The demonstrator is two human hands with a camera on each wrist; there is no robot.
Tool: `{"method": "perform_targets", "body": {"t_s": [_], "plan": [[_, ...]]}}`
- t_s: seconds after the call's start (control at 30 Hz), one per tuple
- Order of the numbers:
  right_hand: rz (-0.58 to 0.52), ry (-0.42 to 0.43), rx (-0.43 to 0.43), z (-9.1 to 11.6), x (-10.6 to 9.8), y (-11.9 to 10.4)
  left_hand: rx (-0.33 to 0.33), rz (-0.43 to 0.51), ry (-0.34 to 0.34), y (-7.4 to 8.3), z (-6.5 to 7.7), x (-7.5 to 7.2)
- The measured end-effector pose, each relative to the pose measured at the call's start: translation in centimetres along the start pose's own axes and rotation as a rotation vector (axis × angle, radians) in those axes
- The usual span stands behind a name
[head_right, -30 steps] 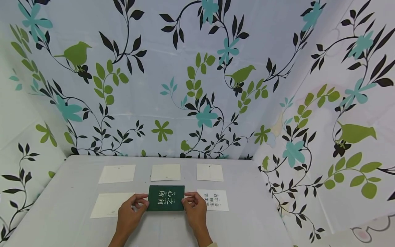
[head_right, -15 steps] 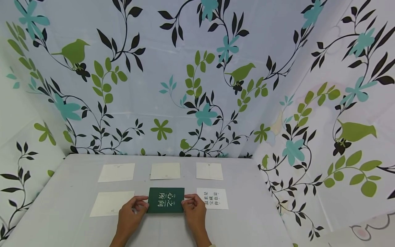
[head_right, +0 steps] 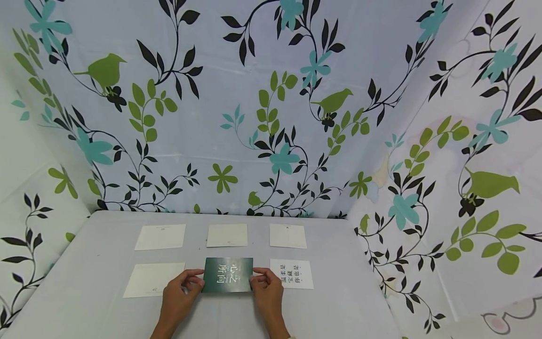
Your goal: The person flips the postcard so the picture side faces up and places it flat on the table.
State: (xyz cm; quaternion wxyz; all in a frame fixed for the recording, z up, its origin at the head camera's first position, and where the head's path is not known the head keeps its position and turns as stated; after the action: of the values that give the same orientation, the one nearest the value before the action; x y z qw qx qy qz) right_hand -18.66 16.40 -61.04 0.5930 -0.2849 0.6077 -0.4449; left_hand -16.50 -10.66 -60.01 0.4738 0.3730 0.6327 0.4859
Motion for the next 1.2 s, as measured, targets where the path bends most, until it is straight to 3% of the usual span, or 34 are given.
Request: {"method": "perform_targets", "body": {"t_s": [0.43,1.2], "plan": [[0.019,-0.041,-0.031,0.13,0.03,-0.25,-0.021,-0.02,-0.071,0.64,-0.06,0.13],[0.066,-0.038,-0.02,0.31,0.19,-0.56,0.01,-0.028,-0.087,0.26,-0.22,0.23]]}}
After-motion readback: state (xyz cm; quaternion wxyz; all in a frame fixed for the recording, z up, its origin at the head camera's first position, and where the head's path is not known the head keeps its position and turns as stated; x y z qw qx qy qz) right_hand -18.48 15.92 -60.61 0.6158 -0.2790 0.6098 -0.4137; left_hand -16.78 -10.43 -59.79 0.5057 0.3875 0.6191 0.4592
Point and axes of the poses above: each hand's wrist, its own z-axis away from the middle knuckle, its own x-axis out of the palm, y = z × x, the point moved 5 cm from there along -z, towards the middle knuckle, and after that the axes turned 12 degrees about z, right-handed, at the moved point
